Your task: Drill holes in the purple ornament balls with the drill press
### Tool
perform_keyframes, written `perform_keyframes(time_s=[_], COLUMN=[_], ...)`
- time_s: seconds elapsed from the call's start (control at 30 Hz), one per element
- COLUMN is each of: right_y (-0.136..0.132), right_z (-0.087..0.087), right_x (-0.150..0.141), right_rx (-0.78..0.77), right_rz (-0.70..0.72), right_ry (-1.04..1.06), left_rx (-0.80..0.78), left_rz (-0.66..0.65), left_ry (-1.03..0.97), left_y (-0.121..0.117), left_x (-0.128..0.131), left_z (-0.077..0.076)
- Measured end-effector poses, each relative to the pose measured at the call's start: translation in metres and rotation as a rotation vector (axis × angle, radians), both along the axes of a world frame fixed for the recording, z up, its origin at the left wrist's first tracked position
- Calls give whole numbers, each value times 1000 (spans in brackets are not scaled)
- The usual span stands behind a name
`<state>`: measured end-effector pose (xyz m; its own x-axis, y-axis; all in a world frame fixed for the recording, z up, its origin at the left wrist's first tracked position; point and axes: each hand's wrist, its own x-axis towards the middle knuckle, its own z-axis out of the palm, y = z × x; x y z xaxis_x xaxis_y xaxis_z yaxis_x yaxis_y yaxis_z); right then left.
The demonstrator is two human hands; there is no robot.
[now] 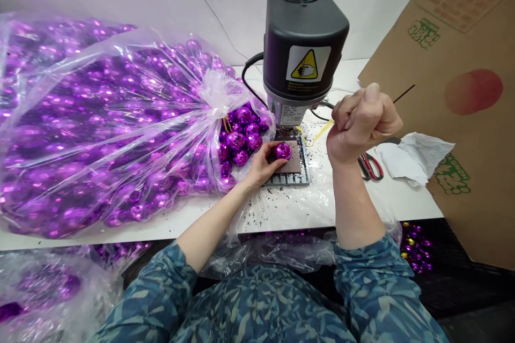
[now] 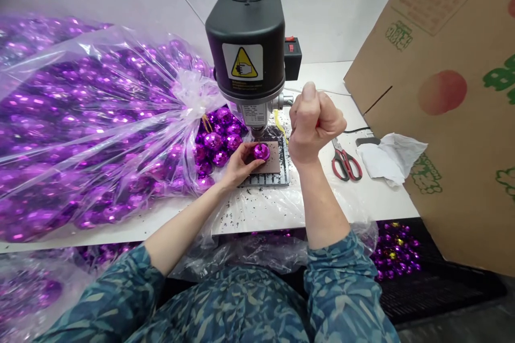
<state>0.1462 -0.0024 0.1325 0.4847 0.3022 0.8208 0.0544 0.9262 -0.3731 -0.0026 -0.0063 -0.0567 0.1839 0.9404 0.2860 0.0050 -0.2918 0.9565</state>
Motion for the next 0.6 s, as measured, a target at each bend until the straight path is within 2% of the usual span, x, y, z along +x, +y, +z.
perform_keyframes(time_s=[0.23, 0.6], right_y=[6, 12], right_z=[-12, -28], right_x=[0, 1], right_rx=[94, 148], right_rz=[1, -60], right_ry=[18, 76], left_rx=[-3, -14], left_rz=[-3, 7], left_ry=[11, 38], left_y=[-1, -3], left_x=[-1, -1], left_z=[1, 5])
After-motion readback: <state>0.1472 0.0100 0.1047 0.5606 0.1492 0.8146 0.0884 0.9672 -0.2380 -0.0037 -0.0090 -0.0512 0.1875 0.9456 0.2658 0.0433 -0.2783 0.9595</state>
